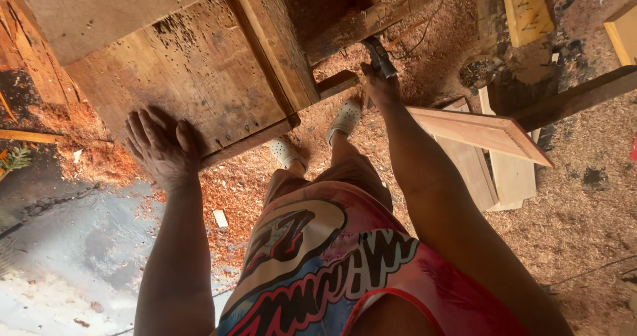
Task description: The person uses a hammer to drive nails into a wooden frame structure, securing a large plywood panel and smaller wooden slats. They repeatedly position the wood pieces and strike them with the hammer to assemble the components. The person also handles a finished wooden door frame, placing it against the structure.
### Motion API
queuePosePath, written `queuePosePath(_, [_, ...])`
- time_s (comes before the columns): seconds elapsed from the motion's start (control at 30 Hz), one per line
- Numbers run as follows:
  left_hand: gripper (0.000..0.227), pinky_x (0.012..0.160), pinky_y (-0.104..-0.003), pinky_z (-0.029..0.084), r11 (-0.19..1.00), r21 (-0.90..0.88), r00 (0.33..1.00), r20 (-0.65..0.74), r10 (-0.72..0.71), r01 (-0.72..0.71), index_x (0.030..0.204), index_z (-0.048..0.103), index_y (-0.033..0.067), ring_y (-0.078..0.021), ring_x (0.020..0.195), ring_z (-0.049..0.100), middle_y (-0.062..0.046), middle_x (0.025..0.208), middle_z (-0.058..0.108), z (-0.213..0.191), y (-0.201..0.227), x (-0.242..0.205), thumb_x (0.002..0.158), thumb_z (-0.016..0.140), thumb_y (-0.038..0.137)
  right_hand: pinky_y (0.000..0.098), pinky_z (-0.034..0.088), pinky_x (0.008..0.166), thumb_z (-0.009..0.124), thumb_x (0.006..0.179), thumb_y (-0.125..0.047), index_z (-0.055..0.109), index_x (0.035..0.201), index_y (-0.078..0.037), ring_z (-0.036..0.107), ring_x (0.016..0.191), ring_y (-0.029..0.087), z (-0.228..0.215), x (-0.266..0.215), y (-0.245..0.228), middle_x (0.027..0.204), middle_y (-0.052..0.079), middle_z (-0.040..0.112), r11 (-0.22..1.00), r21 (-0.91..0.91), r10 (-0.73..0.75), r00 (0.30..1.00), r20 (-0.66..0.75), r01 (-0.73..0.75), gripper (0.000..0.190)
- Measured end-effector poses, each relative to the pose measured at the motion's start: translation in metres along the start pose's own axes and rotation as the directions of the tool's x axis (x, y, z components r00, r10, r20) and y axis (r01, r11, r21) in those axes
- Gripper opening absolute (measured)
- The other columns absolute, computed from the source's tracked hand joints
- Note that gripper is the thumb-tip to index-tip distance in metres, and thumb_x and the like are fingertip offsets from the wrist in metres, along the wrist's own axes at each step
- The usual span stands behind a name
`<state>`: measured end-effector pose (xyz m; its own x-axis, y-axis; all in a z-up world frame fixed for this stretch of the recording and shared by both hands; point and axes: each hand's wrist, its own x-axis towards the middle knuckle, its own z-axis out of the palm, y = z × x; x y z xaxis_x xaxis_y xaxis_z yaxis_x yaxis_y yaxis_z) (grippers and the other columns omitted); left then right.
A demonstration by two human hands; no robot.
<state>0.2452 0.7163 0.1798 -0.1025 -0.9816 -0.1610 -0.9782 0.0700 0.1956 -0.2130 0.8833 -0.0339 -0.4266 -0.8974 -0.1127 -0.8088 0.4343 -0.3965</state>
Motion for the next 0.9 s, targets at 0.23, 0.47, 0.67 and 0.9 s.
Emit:
queuePosePath(0.23, [0.090,0.129,-0.059,0.014,1.000,0.021,1.000,0.024,0.004,-0.004,0.162,0.033,-0.0001,-0.0397,0.159,0.023,-0.024,0.169,0.031,0.007,-0.011,0.011,0.105,0.034,0.069,0.0504,0.057,0.068,0.063,0.097,-0.030,0.073,0.118,-0.020,0.069,0.078,0.040,-0.049,-0.033,-0.014,0.091,0.023,0.071,0.939,-0.272,-0.121,0.943,0.310,0.210,0.025])
queuePosePath(0.47, [0.089,0.129,-0.058,0.012,0.995,-0.024,0.993,-0.066,0.094,-0.096,0.161,0.025,-0.0023,-0.0393,0.157,0.025,-0.026,0.166,0.033,0.014,-0.031,-0.007,0.104,0.049,0.062,0.0299,0.044,0.049,0.061,0.101,-0.023,0.064,0.081,-0.002,0.054,0.054,0.014,-0.142,-0.074,-0.130,0.065,0.004,0.061,0.457,0.573,0.181,0.701,0.689,-0.681,0.029])
queuePosePath(0.67, [0.080,0.127,-0.056,0.024,0.894,-0.412,0.965,-0.251,0.073,-0.175,0.155,0.038,-0.0011,-0.0390,0.148,0.042,-0.024,0.156,0.047,-0.008,-0.042,-0.005,0.097,0.061,0.049,0.0341,0.053,0.058,0.061,0.103,-0.024,0.066,0.110,-0.005,0.064,0.066,0.019,-0.164,0.008,-0.272,0.089,0.012,0.068,-0.070,0.810,-0.150,0.808,0.569,-0.583,0.021])
queuePosePath(0.9, [0.055,0.099,-0.045,0.059,0.630,-0.774,0.989,-0.130,-0.066,-0.059,0.141,0.058,-0.0012,-0.0309,0.120,0.070,-0.021,0.127,0.071,-0.035,-0.067,0.065,0.101,0.069,0.035,0.0392,0.055,0.073,0.060,0.099,-0.027,0.064,0.110,-0.008,0.067,0.086,0.021,-0.120,0.107,-0.339,0.103,0.008,0.070,-0.108,0.758,0.047,0.758,0.650,-0.643,0.022])
